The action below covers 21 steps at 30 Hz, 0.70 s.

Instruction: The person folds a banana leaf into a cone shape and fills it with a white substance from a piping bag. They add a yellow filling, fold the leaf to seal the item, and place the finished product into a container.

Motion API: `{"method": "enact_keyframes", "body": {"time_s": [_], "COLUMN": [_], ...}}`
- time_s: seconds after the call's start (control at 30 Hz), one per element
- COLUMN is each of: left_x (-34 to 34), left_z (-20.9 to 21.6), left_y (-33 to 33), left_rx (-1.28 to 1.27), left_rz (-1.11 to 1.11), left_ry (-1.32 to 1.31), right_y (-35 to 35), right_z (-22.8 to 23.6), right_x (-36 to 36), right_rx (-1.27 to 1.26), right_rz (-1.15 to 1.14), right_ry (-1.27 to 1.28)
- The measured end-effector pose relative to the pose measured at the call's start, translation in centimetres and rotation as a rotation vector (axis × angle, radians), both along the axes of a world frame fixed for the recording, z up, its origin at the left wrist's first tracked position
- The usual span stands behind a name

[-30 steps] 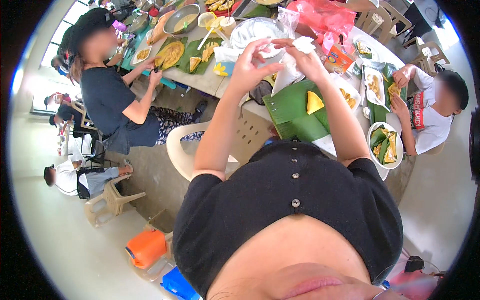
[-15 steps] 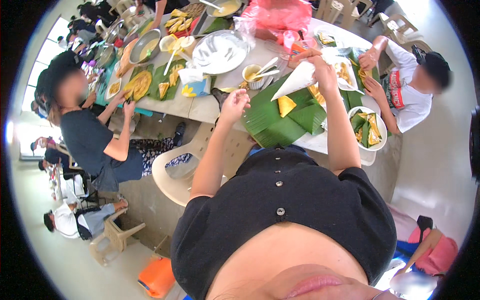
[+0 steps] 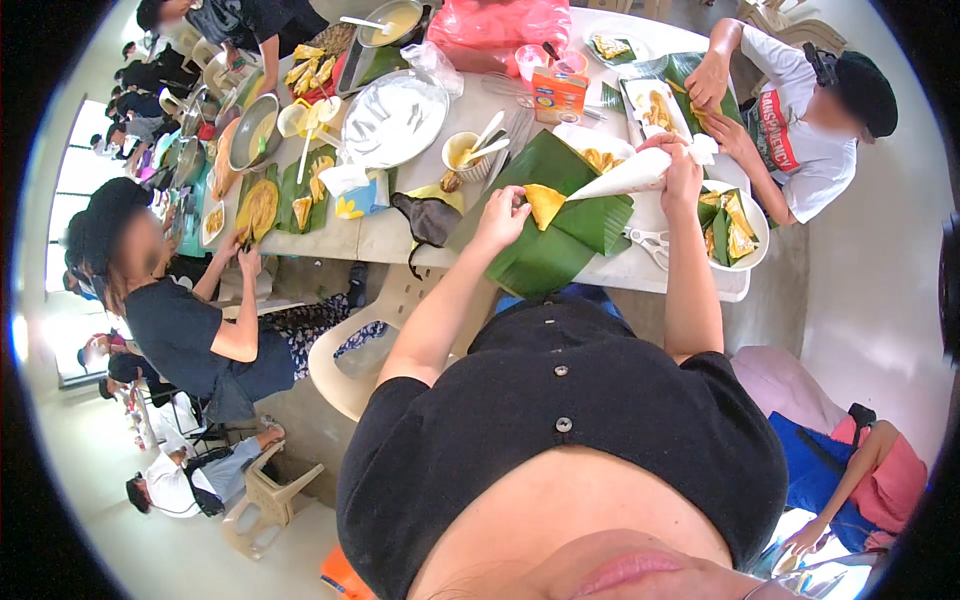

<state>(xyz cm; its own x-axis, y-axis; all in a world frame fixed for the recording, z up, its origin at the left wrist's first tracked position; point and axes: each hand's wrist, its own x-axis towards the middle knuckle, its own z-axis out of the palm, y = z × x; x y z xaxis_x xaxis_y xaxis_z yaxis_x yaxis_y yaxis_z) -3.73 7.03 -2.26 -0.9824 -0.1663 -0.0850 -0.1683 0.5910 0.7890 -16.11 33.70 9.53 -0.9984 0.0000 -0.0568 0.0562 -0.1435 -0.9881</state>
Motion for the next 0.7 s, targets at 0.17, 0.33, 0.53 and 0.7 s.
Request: {"method": "enact_keyframes", "body": {"time_s": [0.17,0.33,0.53,0.7], "left_x": [-1.4,-1.3,-1.7,-2.4], "left_z": [-1.3,-1.6,-2.2,-1.2], "left_y": [0.4,1.5,3.1,3.6], "left_rx": [-0.096,0.006,0.045,0.124], "left_rz": [0.043,0.197,0.308,0.367], "left_ry": [-0.006,-0.136,-0.150,-0.198], "right_y": [0.6,1.1,1.1,0.2], "right_z": [-2.0,-4.4,-6.1,-7.0], "right_x": [-0.2,-0.4,-1.7,-2.9], "right_rx": [-0.048,-0.107,-0.143,-0.170], "right_rz": [-0.075,-0.106,-0.058,-0.001], "right_ry": [-0.065,-0.161,-0.221,-0.217]}}
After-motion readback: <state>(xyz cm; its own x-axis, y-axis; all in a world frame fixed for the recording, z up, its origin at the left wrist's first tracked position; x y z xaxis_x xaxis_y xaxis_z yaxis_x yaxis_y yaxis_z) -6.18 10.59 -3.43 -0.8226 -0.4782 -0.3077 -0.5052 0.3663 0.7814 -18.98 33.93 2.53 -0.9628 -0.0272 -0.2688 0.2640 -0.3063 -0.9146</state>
